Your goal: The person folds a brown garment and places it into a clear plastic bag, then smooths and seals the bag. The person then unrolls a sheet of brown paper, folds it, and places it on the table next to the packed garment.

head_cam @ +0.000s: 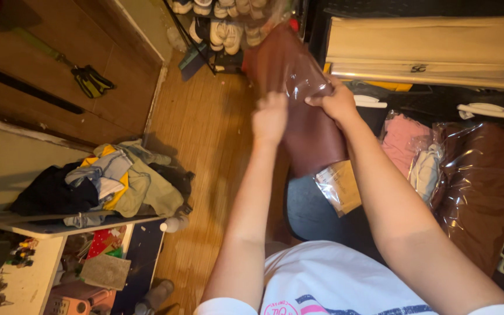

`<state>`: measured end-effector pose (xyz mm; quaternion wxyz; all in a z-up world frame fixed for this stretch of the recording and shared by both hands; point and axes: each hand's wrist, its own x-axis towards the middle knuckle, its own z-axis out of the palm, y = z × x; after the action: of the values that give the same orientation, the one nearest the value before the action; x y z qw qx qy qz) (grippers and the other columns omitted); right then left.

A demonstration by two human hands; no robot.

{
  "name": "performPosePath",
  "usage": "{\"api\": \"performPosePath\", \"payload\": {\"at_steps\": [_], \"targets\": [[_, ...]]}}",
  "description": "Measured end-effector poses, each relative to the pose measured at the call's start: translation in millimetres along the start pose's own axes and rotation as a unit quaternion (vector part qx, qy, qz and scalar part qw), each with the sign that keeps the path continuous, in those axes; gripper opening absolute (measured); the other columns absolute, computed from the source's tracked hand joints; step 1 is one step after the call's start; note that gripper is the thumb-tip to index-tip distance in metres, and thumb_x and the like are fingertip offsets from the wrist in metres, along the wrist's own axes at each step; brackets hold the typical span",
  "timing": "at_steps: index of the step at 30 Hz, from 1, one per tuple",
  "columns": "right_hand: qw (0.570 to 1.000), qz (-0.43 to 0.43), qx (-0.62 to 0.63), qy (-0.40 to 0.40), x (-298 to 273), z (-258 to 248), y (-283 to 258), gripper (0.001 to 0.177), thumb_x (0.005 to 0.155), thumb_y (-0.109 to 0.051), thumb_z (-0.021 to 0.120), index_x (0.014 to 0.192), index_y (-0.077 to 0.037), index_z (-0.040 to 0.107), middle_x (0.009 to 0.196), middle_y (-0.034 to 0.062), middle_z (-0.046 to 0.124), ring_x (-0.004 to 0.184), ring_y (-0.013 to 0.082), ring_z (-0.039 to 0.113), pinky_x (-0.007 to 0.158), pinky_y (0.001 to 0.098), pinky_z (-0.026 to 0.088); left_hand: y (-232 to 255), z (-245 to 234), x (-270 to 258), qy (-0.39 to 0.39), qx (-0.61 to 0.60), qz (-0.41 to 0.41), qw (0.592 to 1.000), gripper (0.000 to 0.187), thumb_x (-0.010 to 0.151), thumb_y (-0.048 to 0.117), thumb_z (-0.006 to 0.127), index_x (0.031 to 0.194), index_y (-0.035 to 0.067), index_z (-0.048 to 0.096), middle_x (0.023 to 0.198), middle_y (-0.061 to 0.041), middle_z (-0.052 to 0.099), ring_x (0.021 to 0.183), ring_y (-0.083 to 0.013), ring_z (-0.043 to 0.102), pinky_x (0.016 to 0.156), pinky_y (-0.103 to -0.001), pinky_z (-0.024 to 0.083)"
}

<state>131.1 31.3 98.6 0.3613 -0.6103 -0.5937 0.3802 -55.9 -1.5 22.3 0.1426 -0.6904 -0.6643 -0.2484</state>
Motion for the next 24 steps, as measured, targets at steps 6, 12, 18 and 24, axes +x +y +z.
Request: {"api": "performPosePath", "payload": {"at_steps": [6, 12, 18, 24], "targets": [[0.981, 0.035, 0.182, -0.065, 9.8, -6.5, 0.6, 0.072, 0.071, -0.002, 0.083, 0.139, 0.000, 0.059, 0.120, 0.0145, 0.074, 0.105, 0.0241, 0.073, 0.092, 0.0358, 0.060, -56.3, 13.3, -15.1, -0.011, 0.058, -0.086, 0.995, 0.012, 0.091, 0.017, 0.058, 0.095, 0.007, 0.063, 0.095, -0.013, 0.065, 0.072, -0.0311, 0.068, 0.053, -0.042, 0.058], [0.972, 0.068, 0.223, -0.025, 14.4, 2.8, -11.0, 0.074, 0.070, 0.000, 0.084, 0.137, -0.001, 0.053, 0.117, 0.0167, 0.072, 0.101, 0.0264, 0.073, 0.087, 0.0379, 0.060, -62.8, 34.0, -32.7, 0.014, -0.031, -0.044, 0.998, 0.011, 0.093, 0.017, 0.058, 0.087, 0.009, 0.061, 0.088, -0.011, 0.065, 0.076, -0.0318, 0.069, 0.061, -0.046, 0.058], [0.949, 0.102, 0.288, -0.073, 9.5, 8.9, -13.9, 0.064, 0.078, -0.004, 0.083, 0.138, 0.006, 0.061, 0.117, 0.0211, 0.073, 0.097, 0.0293, 0.074, 0.083, 0.0393, 0.063, -53.4, 7.4, -33.4, 0.065, -0.029, -0.105, 0.992, 0.018, 0.097, 0.021, 0.058, 0.084, 0.009, 0.060, 0.085, -0.012, 0.066, 0.070, -0.0337, 0.069, 0.059, -0.047, 0.057], [0.885, 0.124, 0.414, -0.170, 8.2, 3.2, -2.5, 0.057, 0.086, -0.010, 0.076, 0.138, 0.002, 0.055, 0.114, 0.0184, 0.071, 0.097, 0.0287, 0.074, 0.084, 0.0420, 0.063, -71.1, 1.6, -21.7, 0.062, -0.099, -0.258, 0.959, 0.026, 0.102, 0.032, 0.056, 0.099, 0.008, 0.064, 0.091, -0.018, 0.069, 0.070, -0.0414, 0.068, 0.061, -0.052, 0.056]]}}
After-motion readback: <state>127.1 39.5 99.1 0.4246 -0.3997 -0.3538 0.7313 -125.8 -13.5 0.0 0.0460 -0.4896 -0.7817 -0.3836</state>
